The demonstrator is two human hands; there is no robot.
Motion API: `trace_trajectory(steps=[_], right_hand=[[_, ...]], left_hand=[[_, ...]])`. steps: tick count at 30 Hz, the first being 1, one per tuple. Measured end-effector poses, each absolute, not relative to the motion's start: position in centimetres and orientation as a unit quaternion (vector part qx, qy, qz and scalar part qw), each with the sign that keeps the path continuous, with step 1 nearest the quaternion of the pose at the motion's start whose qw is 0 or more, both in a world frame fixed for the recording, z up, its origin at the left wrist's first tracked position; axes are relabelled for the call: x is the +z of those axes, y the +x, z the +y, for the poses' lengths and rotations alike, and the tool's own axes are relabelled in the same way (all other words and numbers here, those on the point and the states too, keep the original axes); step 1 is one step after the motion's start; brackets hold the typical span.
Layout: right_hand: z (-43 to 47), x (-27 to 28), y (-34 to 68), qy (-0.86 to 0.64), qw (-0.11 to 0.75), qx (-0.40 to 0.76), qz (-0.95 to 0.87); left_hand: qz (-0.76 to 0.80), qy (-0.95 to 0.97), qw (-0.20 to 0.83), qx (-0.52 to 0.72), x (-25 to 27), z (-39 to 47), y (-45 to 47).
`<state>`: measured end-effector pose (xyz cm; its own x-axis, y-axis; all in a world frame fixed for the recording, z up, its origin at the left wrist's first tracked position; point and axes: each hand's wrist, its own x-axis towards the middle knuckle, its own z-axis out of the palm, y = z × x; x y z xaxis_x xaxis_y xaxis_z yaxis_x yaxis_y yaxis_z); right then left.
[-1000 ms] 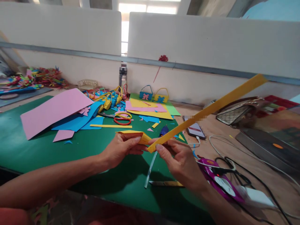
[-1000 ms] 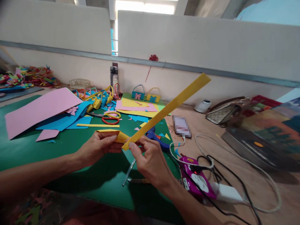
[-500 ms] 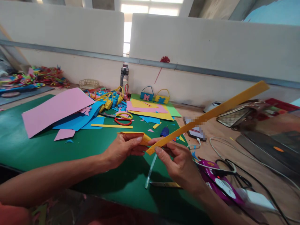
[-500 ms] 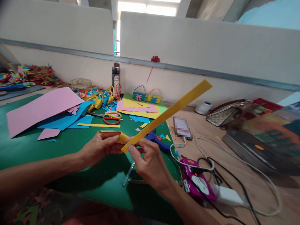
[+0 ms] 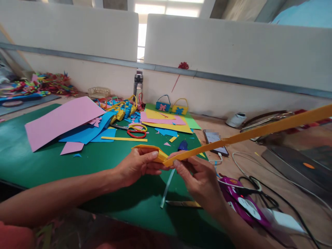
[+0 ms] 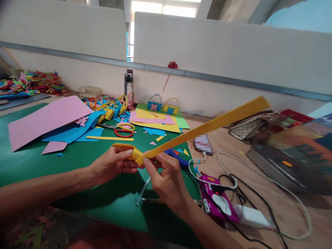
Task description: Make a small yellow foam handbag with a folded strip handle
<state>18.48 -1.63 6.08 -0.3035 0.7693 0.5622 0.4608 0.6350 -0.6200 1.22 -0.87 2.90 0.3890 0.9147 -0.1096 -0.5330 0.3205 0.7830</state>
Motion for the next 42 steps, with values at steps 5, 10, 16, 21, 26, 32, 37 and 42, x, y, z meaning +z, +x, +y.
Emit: trace_trajectory(steps=[5, 10, 16, 21, 26, 32, 37, 42], right_hand=[[-1.1, 5.5, 18.5, -0.383, 0.462, 0.083, -0.795], [-1.1, 5.4, 18.3, -0.363, 0.450, 0.071, -0.813], [-1.1, 5.3, 18.3, -0.361, 0.449, 0.076, -0.814], [-1.1, 5.3, 18.2, -0.356, 0.454, 0.083, -0.813], [-0.9, 5.3, 18.2, -0.351, 0.456, 0.091, -0.813], [-1.0, 5.3, 18.1, -0.359, 0.450, 0.095, -0.812], [-1.1, 5.0, 18.1, -0.381, 0.455, 0.094, -0.799], [-1.2, 4.7, 18.0, -0.391, 0.461, 0.099, -0.791]], left_hand=[[0.282, 0.338, 0.767, 0.467, 2.6, -0.9, 1.2], [0.282, 0.337, 0.768, 0.466, 2.5, -0.9, 1.2], [0.281, 0.337, 0.773, 0.458, 2.6, -0.9, 1.2], [0.275, 0.332, 0.778, 0.457, 2.8, -1.1, 1.2], [0.273, 0.334, 0.781, 0.452, 2.9, -1.1, 1.3], [0.283, 0.334, 0.777, 0.453, 2.8, -1.1, 1.2], [0.282, 0.336, 0.776, 0.453, 2.7, -1.2, 1.3], [0.284, 0.340, 0.777, 0.448, 2.7, -1.2, 1.4]])
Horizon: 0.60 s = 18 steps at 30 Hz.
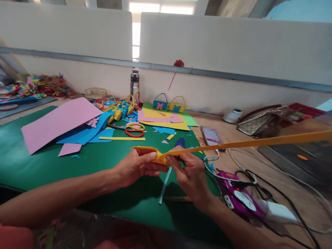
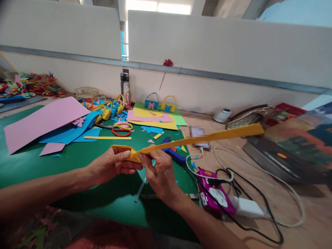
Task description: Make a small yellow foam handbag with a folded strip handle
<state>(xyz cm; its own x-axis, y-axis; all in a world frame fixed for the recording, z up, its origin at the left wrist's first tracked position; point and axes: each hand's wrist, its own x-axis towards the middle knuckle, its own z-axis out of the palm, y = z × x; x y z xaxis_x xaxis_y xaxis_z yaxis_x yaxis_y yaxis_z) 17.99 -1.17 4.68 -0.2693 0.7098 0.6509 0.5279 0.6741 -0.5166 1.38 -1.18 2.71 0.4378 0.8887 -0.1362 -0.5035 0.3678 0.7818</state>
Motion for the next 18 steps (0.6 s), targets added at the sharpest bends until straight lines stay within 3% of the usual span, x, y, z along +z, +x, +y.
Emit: trace_trajectory(steps=[9, 18], right_hand=[[-1.2, 4.8, 18.2, -0.379, 0.462, 0.069, -0.799], [-1.6, 6.2, 18.4, -0.349, 0.439, 0.181, -0.808]], left_hand=[[0.282, 0.355, 0.769, 0.451, 2.6, -1.1, 1.2], [0.274, 0.389, 0.760, 0.442, 2.3, -1.1, 0.9]])
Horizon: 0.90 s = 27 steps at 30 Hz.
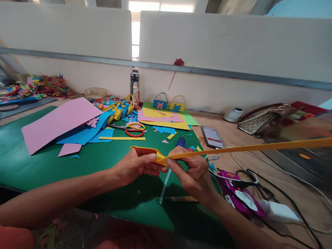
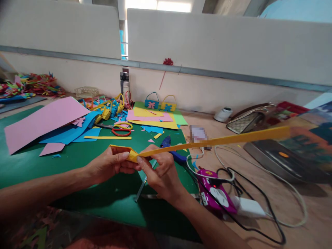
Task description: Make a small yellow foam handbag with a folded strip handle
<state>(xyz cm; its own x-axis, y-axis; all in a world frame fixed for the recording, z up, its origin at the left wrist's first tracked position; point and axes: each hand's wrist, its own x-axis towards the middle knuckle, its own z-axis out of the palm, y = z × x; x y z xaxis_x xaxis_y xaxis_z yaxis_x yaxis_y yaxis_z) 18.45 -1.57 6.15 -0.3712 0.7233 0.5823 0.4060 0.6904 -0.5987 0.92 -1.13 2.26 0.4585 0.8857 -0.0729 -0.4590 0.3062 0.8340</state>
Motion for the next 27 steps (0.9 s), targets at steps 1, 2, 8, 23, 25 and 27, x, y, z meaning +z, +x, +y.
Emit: trace_trajectory(steps=[1, 2, 8, 23, 25, 27], right_hand=[[-1.6, 6.4, 18.7, -0.340, 0.442, 0.191, -0.808], [-1.5, 6.7, 18.9, -0.331, 0.444, 0.197, -0.809], [-0.8, 7.0, 19.3, -0.314, 0.385, 0.207, -0.843], [0.0, 4.8, 18.1, -0.355, 0.390, 0.329, -0.783], [0.0, 4.6, 18.0, -0.361, 0.385, 0.351, -0.773], [0.2, 4.5, 18.0, -0.369, 0.387, 0.389, -0.750]], left_hand=[[0.269, 0.389, 0.760, 0.446, 2.3, -1.1, 0.8], [0.263, 0.386, 0.759, 0.452, 2.4, -1.1, 0.7], [0.218, 0.355, 0.764, 0.492, 3.3, -1.0, -0.4], [0.354, 0.608, 0.623, 0.342, 3.6, -0.7, -2.0], [0.399, 0.662, 0.560, 0.298, 3.9, -0.8, -2.2], [0.420, 0.728, 0.462, 0.282, 4.2, -0.8, -2.5]])
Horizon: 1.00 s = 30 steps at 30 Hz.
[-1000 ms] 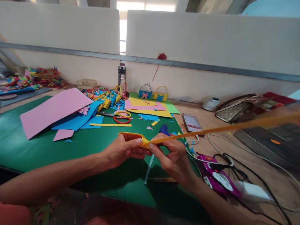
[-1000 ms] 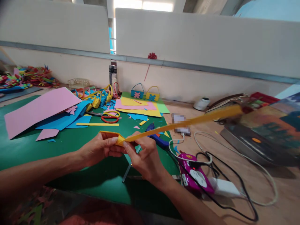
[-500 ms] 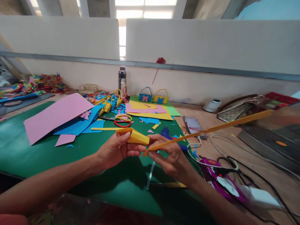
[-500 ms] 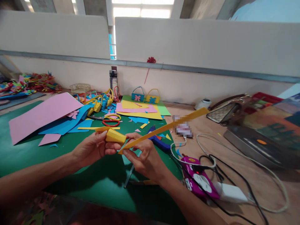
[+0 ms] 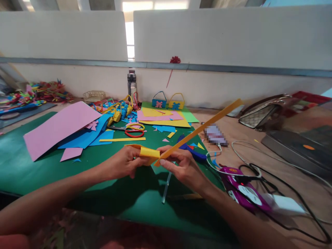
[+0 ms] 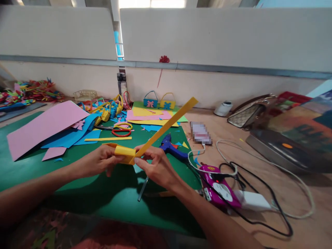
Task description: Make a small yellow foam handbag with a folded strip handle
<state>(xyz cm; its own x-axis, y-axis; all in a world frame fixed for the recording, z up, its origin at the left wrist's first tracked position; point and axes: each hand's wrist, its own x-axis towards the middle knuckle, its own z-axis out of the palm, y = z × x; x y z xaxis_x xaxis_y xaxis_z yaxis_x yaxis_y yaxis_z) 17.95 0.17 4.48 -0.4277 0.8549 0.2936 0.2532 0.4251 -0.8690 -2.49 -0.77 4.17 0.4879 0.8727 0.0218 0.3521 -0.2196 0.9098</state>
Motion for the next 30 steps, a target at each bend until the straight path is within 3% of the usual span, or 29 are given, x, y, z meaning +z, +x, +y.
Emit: trace_trajectory(steps=[4, 8, 16, 23, 30], right_hand=[[0.7, 4.5, 18.0, -0.394, 0.387, 0.455, -0.698], [0.6, 5.0, 17.9, -0.397, 0.372, 0.494, -0.678], [-1.3, 6.5, 18.6, -0.317, 0.379, 0.499, -0.712], [-2.3, 6.6, 18.4, -0.351, 0.331, 0.424, -0.766], [-2.4, 6.1, 18.1, -0.337, 0.334, 0.385, -0.792]], left_hand=[[0.417, 0.821, 0.233, 0.312, 4.5, -0.8, -3.2], [0.398, 0.815, 0.148, 0.395, 4.2, -1.2, -3.8], [0.365, 0.851, 0.114, 0.360, 1.8, -1.9, -3.5], [0.314, 0.862, -0.018, 0.399, -0.1, -1.4, -3.0], [0.310, 0.877, 0.058, 0.363, 0.1, -1.4, -2.6]])
